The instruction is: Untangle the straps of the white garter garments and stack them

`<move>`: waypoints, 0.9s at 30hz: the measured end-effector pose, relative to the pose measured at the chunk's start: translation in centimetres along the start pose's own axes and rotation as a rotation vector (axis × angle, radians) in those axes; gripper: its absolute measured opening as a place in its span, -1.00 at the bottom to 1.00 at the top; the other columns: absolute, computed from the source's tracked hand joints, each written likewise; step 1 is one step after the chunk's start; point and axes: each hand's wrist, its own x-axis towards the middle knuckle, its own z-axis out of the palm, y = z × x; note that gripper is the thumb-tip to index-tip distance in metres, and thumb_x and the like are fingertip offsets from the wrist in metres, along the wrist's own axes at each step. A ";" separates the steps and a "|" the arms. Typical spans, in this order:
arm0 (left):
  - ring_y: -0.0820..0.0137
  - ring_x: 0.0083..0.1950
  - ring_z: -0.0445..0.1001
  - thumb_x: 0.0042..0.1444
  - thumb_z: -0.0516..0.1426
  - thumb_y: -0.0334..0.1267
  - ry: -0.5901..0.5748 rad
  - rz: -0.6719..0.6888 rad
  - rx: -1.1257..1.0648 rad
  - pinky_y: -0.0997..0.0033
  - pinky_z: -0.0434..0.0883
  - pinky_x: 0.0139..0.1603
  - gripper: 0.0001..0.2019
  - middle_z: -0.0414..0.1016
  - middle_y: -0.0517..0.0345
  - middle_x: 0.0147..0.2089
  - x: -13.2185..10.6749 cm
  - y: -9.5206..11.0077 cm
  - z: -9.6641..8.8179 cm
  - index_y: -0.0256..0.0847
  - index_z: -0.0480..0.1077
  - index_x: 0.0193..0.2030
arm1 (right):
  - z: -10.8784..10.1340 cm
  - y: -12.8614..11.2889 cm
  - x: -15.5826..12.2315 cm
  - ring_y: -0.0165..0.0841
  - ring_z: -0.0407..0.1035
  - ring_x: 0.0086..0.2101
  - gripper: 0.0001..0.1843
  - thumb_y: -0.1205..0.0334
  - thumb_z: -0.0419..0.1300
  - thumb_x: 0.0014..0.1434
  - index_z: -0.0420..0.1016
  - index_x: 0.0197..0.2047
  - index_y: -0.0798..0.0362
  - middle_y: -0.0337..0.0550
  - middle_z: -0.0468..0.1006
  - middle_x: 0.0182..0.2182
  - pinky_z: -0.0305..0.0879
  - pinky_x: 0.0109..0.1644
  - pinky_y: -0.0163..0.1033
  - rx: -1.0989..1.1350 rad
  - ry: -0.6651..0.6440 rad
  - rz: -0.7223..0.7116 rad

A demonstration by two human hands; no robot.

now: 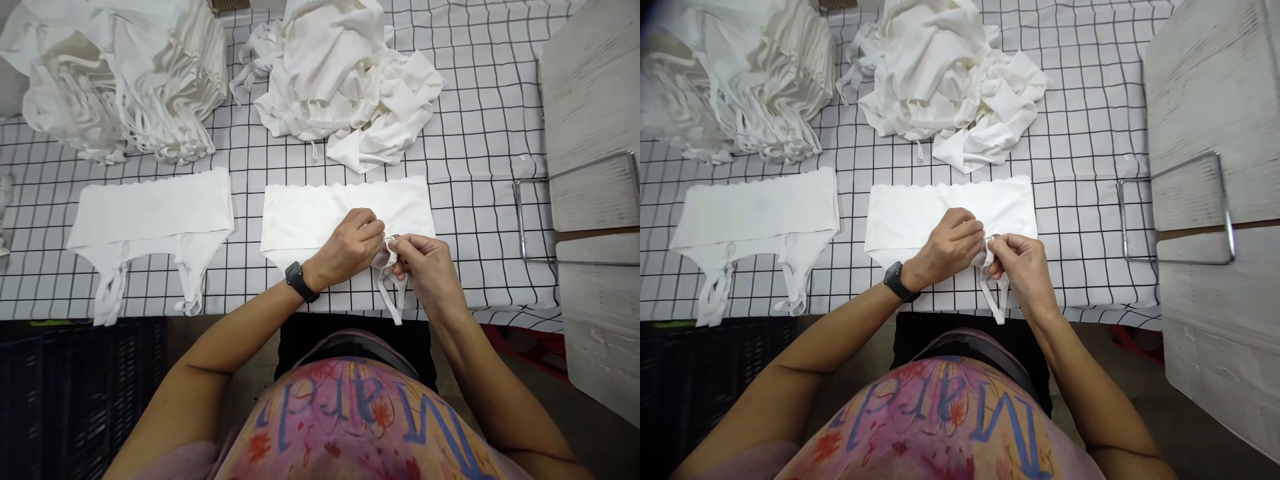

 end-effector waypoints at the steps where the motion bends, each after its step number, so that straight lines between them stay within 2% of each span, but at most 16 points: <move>1: 0.36 -0.17 0.39 0.38 0.04 -0.51 -0.002 -0.002 -0.005 0.27 0.49 -0.03 -0.69 0.48 0.13 -0.31 0.0 0.0 0.0 -0.20 0.32 -0.42 | 0.0 0.0 0.0 -0.53 0.28 -0.63 -0.76 0.23 0.36 0.13 0.52 -0.54 0.07 -0.29 0.43 -0.62 0.19 -0.57 -0.41 0.009 -0.007 0.009; 8: 0.34 -0.20 0.37 0.38 0.02 -0.50 -0.057 -0.028 -0.072 0.19 0.48 -0.05 -0.68 0.43 0.12 -0.33 0.0 -0.1 0.3 -0.19 0.31 -0.43 | -0.1 -0.1 0.3 -0.57 0.18 -0.65 -0.74 0.21 0.37 0.11 0.49 -0.55 0.08 -0.30 0.37 -0.64 0.07 -0.62 -0.42 0.022 -0.039 0.056; 12: 0.33 -0.22 0.33 0.37 0.01 -0.52 -0.057 -0.009 -0.054 0.23 0.46 -0.07 -0.66 0.41 0.11 -0.36 0.0 -0.2 0.5 -0.19 0.28 -0.46 | -0.4 -0.9 1.1 -0.63 0.00 -0.69 -0.61 0.17 0.47 -0.06 0.35 -0.64 0.07 -0.39 0.19 -0.70 -0.12 -0.67 -0.42 0.085 -0.172 0.208; 14: 0.34 -0.22 0.33 0.36 0.02 -0.52 -0.025 0.011 -0.025 0.25 0.46 -0.08 -0.67 0.42 0.10 -0.36 -0.1 -0.2 0.6 -0.20 0.30 -0.46 | -0.6 -1.4 1.2 -0.64 -0.04 -0.69 -0.56 0.13 0.50 -0.11 0.31 -0.66 0.07 -0.41 0.15 -0.71 -0.16 -0.66 -0.41 0.086 -0.230 0.248; 17: 0.33 -0.21 0.35 0.35 0.05 -0.50 0.030 0.024 0.027 0.26 0.44 -0.09 -0.71 0.47 0.08 -0.33 -0.1 -0.2 0.5 -0.22 0.35 -0.42 | -1.0 -1.7 0.8 -0.61 0.05 -0.68 -0.60 0.02 0.47 -0.03 0.42 -0.58 0.09 -0.29 0.37 -0.65 -0.12 -0.64 -0.39 0.055 -0.246 0.206; 20: 0.30 -0.17 0.38 0.37 0.04 -0.48 -0.027 -0.012 0.075 0.20 0.41 -0.03 -0.73 0.51 0.06 -0.28 -0.2 -0.1 0.3 -0.23 0.39 -0.38 | -1.6 -1.4 -0.3 -0.59 0.07 -0.68 -0.62 -0.05 0.42 0.04 0.49 -0.48 0.09 -0.14 0.57 -0.54 -0.10 -0.62 -0.36 0.039 -0.265 0.174; 24: 0.27 -0.15 0.40 0.39 0.02 -0.48 -0.119 -0.032 0.135 0.14 0.38 0.02 -0.71 0.52 0.05 -0.25 -0.3 0.2 0.4 -0.22 0.42 -0.37 | -3.3 -0.8 -2.9 -0.59 -0.05 -0.67 -0.57 -0.12 0.43 0.07 0.53 -0.44 0.10 -0.19 0.52 -0.61 -0.13 -0.60 -0.35 -0.072 -0.246 0.159; 27: 0.27 -0.16 0.40 0.38 0.01 -0.50 -0.169 -0.030 0.170 0.17 0.36 -0.02 -0.70 0.53 0.04 -0.25 -0.2 0.4 0.4 -0.23 0.43 -0.37 | -5.1 -0.2 -5.7 -0.52 0.12 -0.63 -0.56 -0.17 0.40 0.14 0.59 -0.35 0.09 -0.21 0.51 -0.59 0.08 -0.52 -0.33 -0.225 -0.174 0.110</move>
